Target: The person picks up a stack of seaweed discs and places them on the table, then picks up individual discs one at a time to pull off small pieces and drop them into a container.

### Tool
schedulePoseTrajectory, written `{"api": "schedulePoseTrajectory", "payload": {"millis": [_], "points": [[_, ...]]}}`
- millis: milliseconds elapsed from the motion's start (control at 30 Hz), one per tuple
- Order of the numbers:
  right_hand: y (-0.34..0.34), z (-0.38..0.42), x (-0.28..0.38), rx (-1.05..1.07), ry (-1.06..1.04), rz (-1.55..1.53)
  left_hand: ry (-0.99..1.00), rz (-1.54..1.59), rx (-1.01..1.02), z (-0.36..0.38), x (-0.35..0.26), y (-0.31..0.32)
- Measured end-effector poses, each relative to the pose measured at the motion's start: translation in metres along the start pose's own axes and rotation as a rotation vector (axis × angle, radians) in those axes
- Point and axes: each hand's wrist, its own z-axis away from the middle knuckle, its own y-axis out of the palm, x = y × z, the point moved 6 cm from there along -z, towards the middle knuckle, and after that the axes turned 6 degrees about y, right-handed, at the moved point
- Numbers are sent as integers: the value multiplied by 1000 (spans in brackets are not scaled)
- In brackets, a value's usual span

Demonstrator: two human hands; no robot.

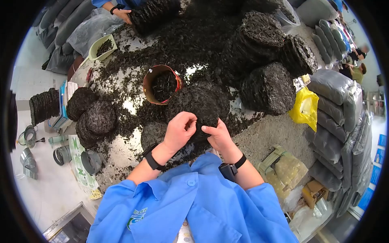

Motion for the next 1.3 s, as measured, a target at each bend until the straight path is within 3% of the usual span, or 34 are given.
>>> {"api": "schedulePoseTrajectory", "payload": {"millis": [100,167,267,400,467,533,600,667,700,733,800,867,900,933,967,1000,1033,1067,1100,1133,1200,1233,1267,1300], "points": [[9,-4,2,31,-4,-76,111,-107,9,-9,-2,1],[14,-6,3,42,4,-134,293,-248,20,-11,-9,-2],[24,-10,0,100,4,-167,346,-360,128,-13,-6,-1],[24,-16,-3,6,49,-156,378,-398,175,-28,0,-10],[24,-20,1,-43,74,-154,-232,187,164,-40,32,-27],[24,-23,6,-98,107,-235,-374,528,-54,-65,53,-66],[29,-32,12,-56,93,-249,-307,380,-355,-88,85,-119],[65,-37,39,-33,-154,-109,-248,-66,-352,-96,135,-156],[80,-45,47,26,-277,53,-207,-324,-279,-92,147,-160],[99,-55,52,46,-271,62,-172,-581,-198,-93,137,-165],[166,-54,73,150,-951,1126,-410,-553,-147,-85,130,-170],[180,-81,41,261,-1144,2005,23,-742,-284,-55,141,-175],[171,-89,35,332,-1122,1969,0,-615,-289,-37,153,-180],[170,-78,44,255,-1158,1907,-14,-618,-285,-15,149,-184],[166,-61,58,165,-1152,1800,-216,-545,-318,18,151,-188],[150,-41,68,50,-1041,1594,-419,-464,-347,55,150,-188],[141,-12,80,-153,-846,1330,-458,-526,-257,87,146,-176],[109,8,83,-415,-782,1257,-497,-582,-161,122,146,-160],[73,7,76,-237,-750,754,-564,-714,-59,155,147,-140],[63,16,72,-202,-512,509,-623,-842,45,175,148,-122],[18,11,53,-225,-260,340,-678,-804,44,186,149,-109],[4,8,46,-285,-187,365,-741,-782,44,190,152,-104],[-21,1,44,-335,-289,598,-757,-751,14,187,151,-104],[-13,13,57,-492,-524,955,-751,-774,13,181,144,-106]]}}
